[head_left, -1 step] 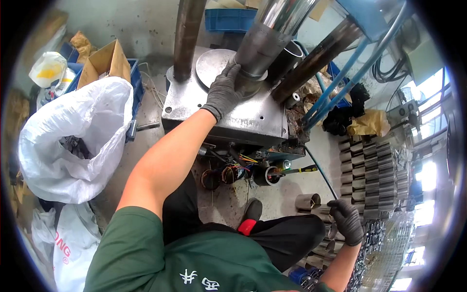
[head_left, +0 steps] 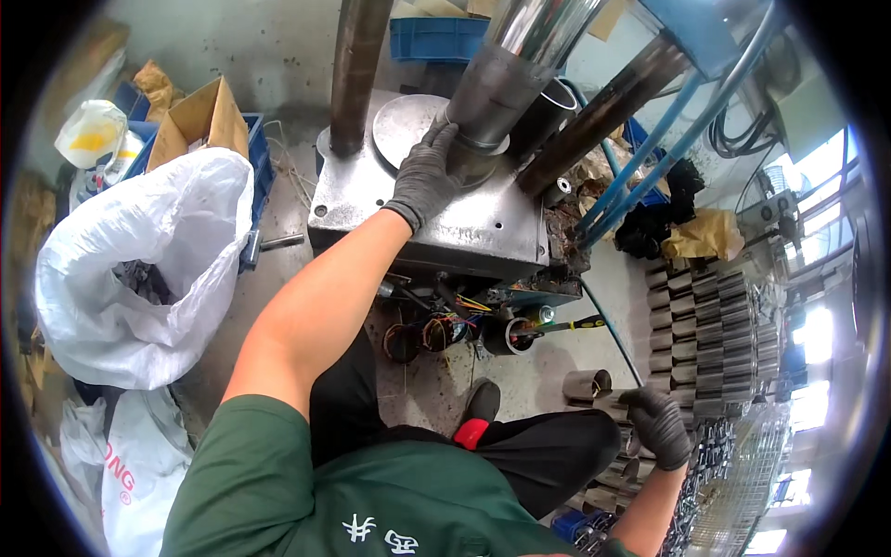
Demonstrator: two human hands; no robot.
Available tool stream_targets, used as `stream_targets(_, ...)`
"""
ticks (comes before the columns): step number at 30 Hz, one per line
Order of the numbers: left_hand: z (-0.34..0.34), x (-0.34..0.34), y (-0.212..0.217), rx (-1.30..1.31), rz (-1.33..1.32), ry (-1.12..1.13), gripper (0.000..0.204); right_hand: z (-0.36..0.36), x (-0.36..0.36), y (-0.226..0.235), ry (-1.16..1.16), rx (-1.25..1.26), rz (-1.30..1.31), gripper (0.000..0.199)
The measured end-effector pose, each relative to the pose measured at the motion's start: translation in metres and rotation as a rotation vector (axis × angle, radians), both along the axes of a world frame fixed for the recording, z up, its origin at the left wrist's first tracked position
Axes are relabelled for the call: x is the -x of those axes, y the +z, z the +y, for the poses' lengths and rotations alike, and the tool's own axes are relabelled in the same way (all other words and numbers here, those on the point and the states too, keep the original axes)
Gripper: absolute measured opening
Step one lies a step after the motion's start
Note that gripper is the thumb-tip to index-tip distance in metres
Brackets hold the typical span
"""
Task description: The person assembles motors by placing a metal housing into a hydraulic press, inserting a wound stator, and using the press to secure the components together.
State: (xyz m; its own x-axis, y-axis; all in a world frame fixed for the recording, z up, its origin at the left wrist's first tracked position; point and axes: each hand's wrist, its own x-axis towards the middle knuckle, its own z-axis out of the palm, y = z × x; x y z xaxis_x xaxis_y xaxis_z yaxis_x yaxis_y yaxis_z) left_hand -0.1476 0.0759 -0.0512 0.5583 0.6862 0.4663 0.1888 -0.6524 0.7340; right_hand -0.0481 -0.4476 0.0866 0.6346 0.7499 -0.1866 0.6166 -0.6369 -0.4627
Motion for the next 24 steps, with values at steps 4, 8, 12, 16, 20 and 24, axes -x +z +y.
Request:
stream_targets(4, -0.012, -0.003, 0.013, 0.054, 0.000, -0.024, 0.076, -0.010, -0.002, 0.003, -0.011, 0.036, 0.036, 0.025)
stream_targets(8, -0.009, 0.001, 0.010, 0.008, 0.001, 0.013, 0.076, 0.005, 0.002, 0.005, -0.109, -0.149, 0.069, 0.021)
stream_targets(12, -0.008, -0.003, 0.009, 0.038, -0.033, -0.011, 0.075, -0.007, 0.006, -0.001, 0.053, 0.092, -0.018, 0.023)
stream_targets(16, -0.011, -0.002, 0.015, 0.038, -0.027, -0.015, 0.077, -0.007, 0.011, -0.005, -0.046, 0.011, 0.045, 0.021)
stream_targets(20, -0.009, 0.000, 0.010, 0.025, -0.074, -0.018, 0.077, -0.004, 0.012, -0.007, -0.090, -0.101, 0.005, 0.033)
stream_targets(24, -0.007, -0.006, 0.005, -0.025, -0.089, 0.015, 0.088, 0.018, -0.032, 0.012, -0.046, -0.306, -0.253, 0.040)
